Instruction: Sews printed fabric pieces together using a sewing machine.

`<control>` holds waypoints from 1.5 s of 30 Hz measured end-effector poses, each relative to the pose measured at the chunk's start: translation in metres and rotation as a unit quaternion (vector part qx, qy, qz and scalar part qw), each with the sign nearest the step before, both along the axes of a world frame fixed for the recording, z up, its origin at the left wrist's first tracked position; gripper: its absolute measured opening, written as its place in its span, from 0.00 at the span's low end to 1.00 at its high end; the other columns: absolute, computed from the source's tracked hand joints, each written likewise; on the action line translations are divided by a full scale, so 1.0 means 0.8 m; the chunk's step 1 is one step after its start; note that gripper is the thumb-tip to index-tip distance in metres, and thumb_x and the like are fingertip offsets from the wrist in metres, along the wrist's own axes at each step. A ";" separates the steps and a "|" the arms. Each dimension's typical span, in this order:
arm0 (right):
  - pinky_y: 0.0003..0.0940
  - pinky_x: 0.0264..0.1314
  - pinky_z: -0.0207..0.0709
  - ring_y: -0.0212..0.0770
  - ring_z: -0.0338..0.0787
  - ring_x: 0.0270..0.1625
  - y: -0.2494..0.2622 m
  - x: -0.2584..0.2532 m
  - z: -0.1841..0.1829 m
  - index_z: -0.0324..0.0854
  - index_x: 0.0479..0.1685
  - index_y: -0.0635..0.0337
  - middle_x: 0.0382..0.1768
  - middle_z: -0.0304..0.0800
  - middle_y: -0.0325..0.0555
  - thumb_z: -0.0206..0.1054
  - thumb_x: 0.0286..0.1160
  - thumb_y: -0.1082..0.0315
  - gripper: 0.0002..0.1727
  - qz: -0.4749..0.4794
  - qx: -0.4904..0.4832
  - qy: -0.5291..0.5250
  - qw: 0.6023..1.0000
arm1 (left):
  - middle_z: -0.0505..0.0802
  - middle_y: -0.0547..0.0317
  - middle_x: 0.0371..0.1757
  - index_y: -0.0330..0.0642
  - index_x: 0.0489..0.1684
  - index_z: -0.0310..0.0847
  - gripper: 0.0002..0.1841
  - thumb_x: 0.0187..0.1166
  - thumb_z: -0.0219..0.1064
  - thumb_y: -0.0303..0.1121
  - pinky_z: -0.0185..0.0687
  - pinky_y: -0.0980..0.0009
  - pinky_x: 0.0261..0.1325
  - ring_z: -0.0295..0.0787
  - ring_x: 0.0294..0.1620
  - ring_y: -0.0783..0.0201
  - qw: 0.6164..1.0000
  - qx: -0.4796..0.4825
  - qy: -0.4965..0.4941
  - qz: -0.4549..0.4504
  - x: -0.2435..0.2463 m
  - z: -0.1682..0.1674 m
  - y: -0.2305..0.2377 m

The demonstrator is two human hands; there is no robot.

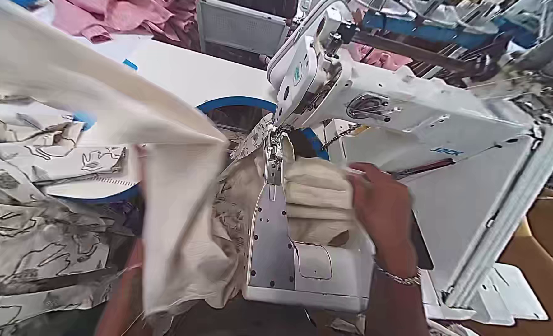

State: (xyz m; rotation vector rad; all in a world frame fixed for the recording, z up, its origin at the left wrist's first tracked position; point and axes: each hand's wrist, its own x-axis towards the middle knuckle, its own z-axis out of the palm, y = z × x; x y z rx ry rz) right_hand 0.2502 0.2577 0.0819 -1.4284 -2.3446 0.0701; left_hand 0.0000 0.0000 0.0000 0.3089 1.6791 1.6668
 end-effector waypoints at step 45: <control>0.28 0.37 0.80 0.34 0.93 0.41 0.058 -0.075 -0.103 0.78 0.21 0.64 0.66 0.91 0.58 0.63 0.65 0.67 0.10 0.277 -0.072 0.159 0.945 | 0.84 0.46 0.78 0.38 0.64 0.85 0.18 0.85 0.55 0.33 0.60 0.29 0.79 0.71 0.85 0.39 0.784 0.048 0.565 -0.253 0.034 -0.040 0.275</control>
